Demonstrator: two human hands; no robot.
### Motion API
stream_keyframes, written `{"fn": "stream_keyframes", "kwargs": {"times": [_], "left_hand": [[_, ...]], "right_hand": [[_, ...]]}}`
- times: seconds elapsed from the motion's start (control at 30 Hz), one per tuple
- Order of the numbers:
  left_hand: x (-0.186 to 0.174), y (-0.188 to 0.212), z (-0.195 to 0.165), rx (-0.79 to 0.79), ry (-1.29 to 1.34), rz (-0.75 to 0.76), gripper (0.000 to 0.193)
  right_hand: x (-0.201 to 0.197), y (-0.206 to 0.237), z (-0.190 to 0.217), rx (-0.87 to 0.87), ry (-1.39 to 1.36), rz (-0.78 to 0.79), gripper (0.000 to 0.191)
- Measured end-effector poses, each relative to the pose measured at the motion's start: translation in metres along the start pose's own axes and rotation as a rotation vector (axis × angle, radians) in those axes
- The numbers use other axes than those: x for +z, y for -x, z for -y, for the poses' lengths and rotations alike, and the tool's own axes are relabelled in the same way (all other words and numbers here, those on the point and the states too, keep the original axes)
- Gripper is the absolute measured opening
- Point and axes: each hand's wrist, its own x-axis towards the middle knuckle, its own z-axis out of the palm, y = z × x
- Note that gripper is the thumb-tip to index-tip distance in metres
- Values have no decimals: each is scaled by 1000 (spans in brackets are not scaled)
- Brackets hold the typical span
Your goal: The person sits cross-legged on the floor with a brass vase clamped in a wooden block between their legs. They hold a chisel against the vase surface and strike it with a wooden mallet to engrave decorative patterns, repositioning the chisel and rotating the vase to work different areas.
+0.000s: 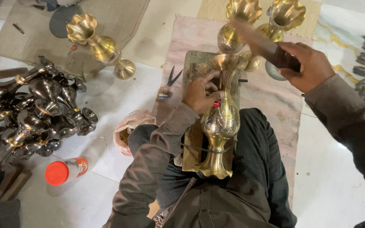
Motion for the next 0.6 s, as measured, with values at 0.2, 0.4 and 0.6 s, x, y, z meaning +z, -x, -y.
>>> {"fn": "stream_keyframes", "kwargs": {"times": [0.2, 0.4, 0.6], "left_hand": [[5, 10, -4, 12, -21, -65, 73], [5, 14, -11, -31, 17, -101, 73], [6, 17, -15, -48, -93, -140, 69]], "right_hand": [[-4, -2, 7, -46, -14, -21, 65], [-6, -5, 8, -79, 144, -24, 60], [-10, -5, 5, -78, 163, 43, 64]]}}
